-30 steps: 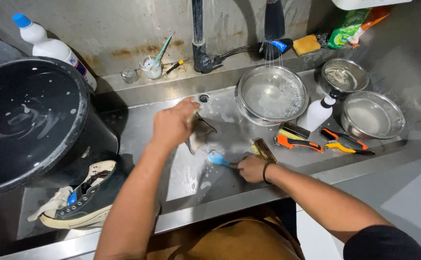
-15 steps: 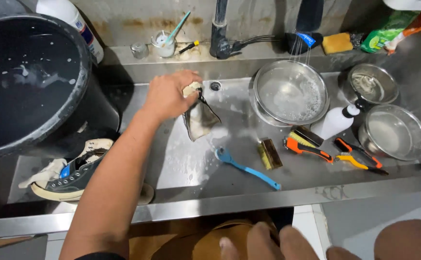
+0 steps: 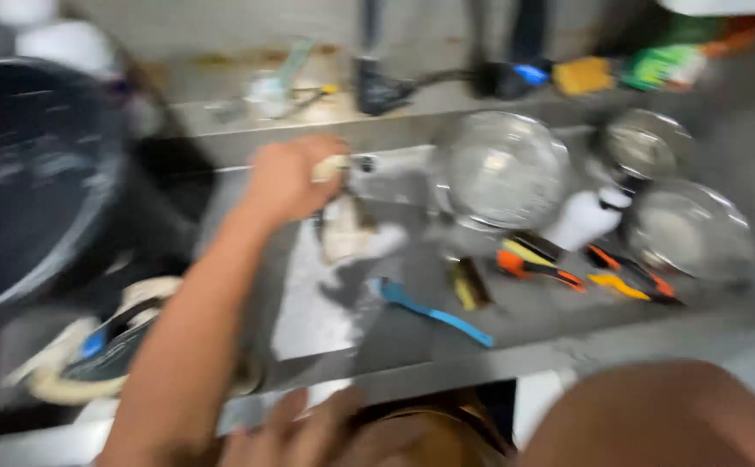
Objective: Scrubbing the upper and sole of a sneaker using a brush and water in a sink to clean it.
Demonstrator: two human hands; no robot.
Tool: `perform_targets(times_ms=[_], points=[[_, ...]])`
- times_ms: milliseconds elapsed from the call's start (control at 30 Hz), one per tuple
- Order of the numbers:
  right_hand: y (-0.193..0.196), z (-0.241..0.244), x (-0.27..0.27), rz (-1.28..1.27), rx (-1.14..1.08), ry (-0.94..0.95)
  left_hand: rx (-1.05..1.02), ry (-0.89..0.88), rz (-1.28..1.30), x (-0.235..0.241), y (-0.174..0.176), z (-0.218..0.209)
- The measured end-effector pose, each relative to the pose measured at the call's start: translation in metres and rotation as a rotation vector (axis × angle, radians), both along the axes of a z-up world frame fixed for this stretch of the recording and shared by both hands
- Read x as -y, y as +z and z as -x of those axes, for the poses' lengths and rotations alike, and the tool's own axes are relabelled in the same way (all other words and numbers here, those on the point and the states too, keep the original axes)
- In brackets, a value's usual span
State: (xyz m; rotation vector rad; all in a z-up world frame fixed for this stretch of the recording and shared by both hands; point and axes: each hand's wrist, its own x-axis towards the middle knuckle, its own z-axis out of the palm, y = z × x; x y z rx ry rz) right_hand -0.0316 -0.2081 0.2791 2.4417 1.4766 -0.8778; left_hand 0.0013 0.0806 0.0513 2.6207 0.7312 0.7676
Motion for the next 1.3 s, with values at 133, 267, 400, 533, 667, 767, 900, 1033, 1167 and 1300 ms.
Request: perform_targets(times_ms=[133,267,400,533,667,767,900,1033,1167,1300], points=[[-0.102,-0.056,-0.018,0.175,-0.104,-0.409,-0.093,0.09,-0.047,-0.001,-0.004,0.007],[-0.321,-0.216,-0.037,-0.146,0.024,0.512,0.065,0.103,0.095,0.004,-0.007,0.022],[-0.389,-0.258,-0.019,-0.195,0.216,0.524,0.078,0.121,0.125,-0.001,-0.005,0.018],[-0.367,-0.245,-0.016,-0.083,0.108,0.574,0.017,0.169,0.108,0.005,-0.02,0.003],[-0.397,-0.257,-0.014,-0.014,0.137,0.553,0.088,0.16,0.119,0.015,-0.018,-0.005],[-0.337,-0.253,-0.016,-0.045,0.116,0.53,0.098,0.159,0.108,0.017,-0.019,0.0],[-0.299,-0.29,-0.023,-0.041,0.057,0.345,0.135,0.14,0.069,0.01,-0.027,0.008],[-0.191,-0.294,-0.033,-0.052,-0.108,0.133,0.135,0.153,0.137,0.006,-0.022,0.02],[-0.234,-0.388,-0.059,-0.248,0.058,0.024,0.079,0.113,0.118,0.014,-0.009,0.019],[-0.346,-0.452,-0.093,-0.187,0.178,0.182,-0.085,0.143,0.069,0.032,0.003,0.008]])
